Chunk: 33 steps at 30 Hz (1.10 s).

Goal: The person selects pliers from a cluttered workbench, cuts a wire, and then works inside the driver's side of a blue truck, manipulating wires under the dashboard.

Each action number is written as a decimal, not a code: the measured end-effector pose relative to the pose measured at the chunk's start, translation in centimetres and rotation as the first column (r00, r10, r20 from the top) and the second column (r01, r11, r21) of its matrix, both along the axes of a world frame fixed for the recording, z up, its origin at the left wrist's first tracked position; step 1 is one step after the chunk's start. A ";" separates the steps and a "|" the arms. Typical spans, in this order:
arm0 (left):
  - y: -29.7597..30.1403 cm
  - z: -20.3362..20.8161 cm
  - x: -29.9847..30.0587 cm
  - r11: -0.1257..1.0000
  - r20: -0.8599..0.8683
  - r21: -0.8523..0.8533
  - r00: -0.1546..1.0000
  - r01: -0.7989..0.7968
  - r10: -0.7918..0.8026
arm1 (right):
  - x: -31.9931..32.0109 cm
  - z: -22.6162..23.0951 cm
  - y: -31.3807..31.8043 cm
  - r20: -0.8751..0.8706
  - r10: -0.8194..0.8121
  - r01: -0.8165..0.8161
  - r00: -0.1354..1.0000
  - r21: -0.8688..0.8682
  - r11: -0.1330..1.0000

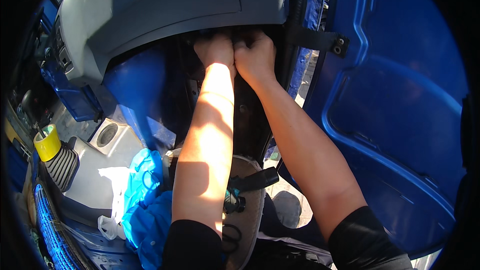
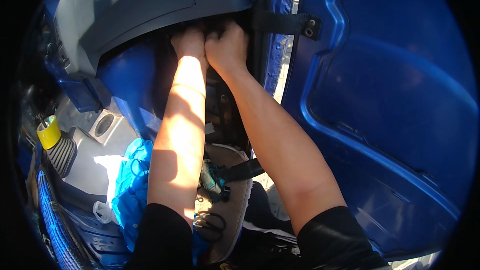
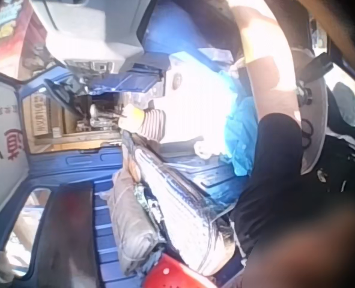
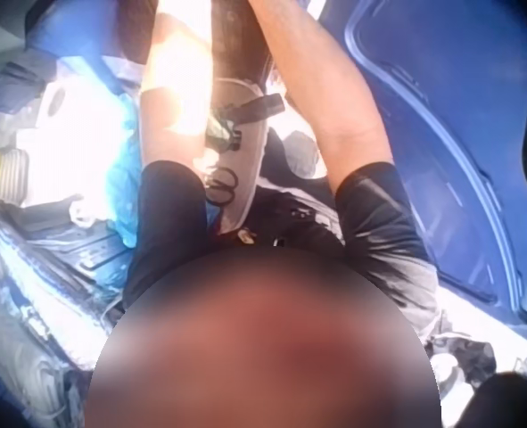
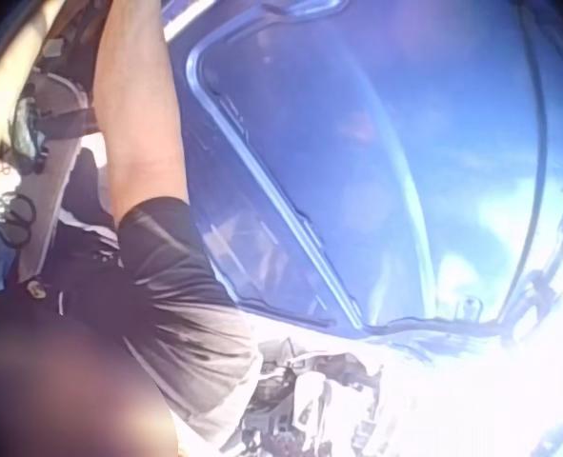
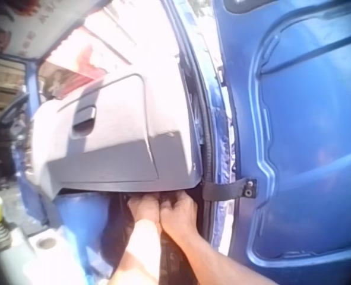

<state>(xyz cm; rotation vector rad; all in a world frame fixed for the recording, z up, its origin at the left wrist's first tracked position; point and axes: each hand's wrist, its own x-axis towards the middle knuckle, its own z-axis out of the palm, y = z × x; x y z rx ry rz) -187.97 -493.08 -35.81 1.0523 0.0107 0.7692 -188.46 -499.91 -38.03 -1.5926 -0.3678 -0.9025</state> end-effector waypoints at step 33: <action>1.4 -1.3 1.6 0.919 -0.077 0.002 0.916 0.395 -0.394 | 1.3 -0.2 -0.6 -0.152 0.183 -0.147 0.971 0.225 0.963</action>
